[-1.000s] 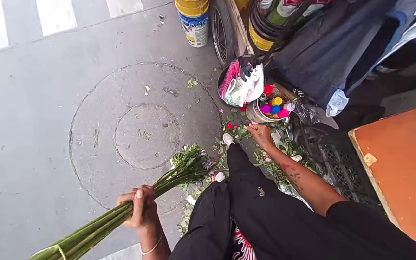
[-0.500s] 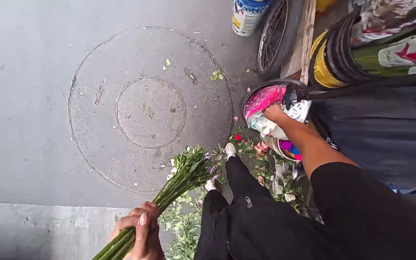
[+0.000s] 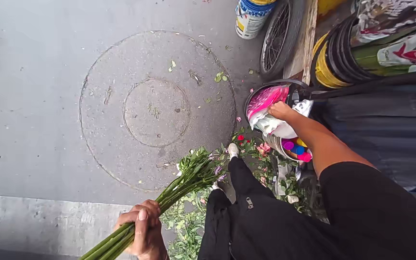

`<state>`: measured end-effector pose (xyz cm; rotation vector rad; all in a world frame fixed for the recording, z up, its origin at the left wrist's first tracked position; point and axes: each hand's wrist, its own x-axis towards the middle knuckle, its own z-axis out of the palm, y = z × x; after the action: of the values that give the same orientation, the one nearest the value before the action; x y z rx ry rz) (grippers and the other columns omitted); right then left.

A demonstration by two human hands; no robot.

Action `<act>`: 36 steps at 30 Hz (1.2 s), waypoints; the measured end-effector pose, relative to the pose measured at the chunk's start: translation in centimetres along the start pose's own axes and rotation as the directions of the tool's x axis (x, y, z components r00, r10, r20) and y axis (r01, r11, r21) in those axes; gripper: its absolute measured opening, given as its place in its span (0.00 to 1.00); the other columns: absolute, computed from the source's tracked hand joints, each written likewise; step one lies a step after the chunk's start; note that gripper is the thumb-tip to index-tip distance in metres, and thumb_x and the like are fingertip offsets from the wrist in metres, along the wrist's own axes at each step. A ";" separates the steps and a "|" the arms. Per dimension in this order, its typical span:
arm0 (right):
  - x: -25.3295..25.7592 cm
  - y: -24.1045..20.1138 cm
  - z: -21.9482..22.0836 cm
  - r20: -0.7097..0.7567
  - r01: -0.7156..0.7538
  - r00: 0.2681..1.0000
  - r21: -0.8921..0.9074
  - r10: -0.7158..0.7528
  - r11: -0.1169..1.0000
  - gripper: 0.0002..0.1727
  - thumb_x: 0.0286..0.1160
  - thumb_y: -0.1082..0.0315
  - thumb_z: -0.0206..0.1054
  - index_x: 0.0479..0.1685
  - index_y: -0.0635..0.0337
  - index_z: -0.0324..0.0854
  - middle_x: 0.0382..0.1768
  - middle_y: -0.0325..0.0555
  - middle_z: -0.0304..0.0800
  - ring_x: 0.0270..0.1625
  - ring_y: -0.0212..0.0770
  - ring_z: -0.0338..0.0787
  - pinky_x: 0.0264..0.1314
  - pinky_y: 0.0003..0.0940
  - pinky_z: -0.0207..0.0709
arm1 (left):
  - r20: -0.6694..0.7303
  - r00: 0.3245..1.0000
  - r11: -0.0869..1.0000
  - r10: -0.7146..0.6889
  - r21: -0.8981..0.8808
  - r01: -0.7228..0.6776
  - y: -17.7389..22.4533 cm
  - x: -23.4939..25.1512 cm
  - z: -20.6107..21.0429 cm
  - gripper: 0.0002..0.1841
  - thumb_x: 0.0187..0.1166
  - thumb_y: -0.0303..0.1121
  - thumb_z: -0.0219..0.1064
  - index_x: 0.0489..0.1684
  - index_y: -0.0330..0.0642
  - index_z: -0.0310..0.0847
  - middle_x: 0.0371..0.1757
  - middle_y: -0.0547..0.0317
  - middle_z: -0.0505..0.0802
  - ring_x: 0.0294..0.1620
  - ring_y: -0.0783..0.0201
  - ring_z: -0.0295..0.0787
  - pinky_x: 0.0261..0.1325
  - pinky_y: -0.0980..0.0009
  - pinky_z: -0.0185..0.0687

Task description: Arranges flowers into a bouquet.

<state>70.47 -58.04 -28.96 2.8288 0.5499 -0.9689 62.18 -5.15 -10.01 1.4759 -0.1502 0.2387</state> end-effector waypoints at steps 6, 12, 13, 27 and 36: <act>-3.0 -0.8 -1.6 0.075 -0.187 0.982 0.277 0.173 0.943 0.22 0.91 0.73 0.43 0.73 0.70 0.77 0.74 0.74 0.77 0.70 0.78 0.80 0.69 0.73 0.67 | 0.079 0.996 0.999 0.047 -0.016 -0.046 1.8 -0.6 -1.5 0.06 0.80 0.39 0.70 0.32 0.60 0.82 0.18 0.76 0.81 0.17 0.77 0.76 0.30 0.79 0.81; -8.8 -5.7 -5.2 -0.696 -0.133 0.518 0.508 0.497 0.851 0.19 0.83 0.61 0.63 0.43 0.72 0.90 0.43 0.68 0.93 0.49 0.69 0.92 0.54 0.66 0.79 | 0.138 0.988 0.997 0.073 -0.039 -0.068 3.2 -0.9 -3.1 0.04 0.79 0.41 0.72 0.34 0.62 0.85 0.21 0.77 0.84 0.19 0.78 0.79 0.29 0.81 0.80; -10.8 -7.1 -7.1 -0.751 -0.125 0.443 0.490 0.490 0.863 0.21 0.83 0.58 0.63 0.41 0.72 0.89 0.41 0.68 0.92 0.47 0.68 0.93 0.51 0.64 0.81 | 0.140 0.988 0.997 0.071 -0.044 -0.066 3.2 -1.0 -3.2 0.04 0.78 0.41 0.73 0.34 0.62 0.85 0.21 0.77 0.85 0.19 0.78 0.80 0.29 0.81 0.80; -24.8 -38.4 -17.8 -0.947 0.098 0.322 0.016 -0.016 0.995 0.16 0.72 0.63 0.58 0.26 0.62 0.88 0.24 0.55 0.90 0.28 0.58 0.93 0.23 0.55 0.81 | 0.596 0.785 0.955 0.171 0.096 -0.281 9.3 -6.4 -1.6 0.28 0.57 0.21 0.76 0.62 0.20 0.83 0.47 0.39 0.96 0.47 0.59 0.95 0.58 0.59 0.88; -29.6 -46.9 -10.8 -0.889 0.211 0.436 0.247 0.135 0.946 0.17 0.84 0.59 0.64 0.48 0.66 0.91 0.47 0.65 0.95 0.55 0.66 0.94 0.59 0.66 0.82 | 0.776 0.601 0.950 0.192 0.007 -0.312 8.7 -12.0 -3.3 0.17 0.60 0.24 0.75 0.46 0.21 0.87 0.35 0.39 0.94 0.37 0.53 0.94 0.44 0.54 0.89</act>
<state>37.78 -21.14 -1.38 3.4556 0.5345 0.7215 48.23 -2.01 -4.83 1.6175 -1.0780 -0.1865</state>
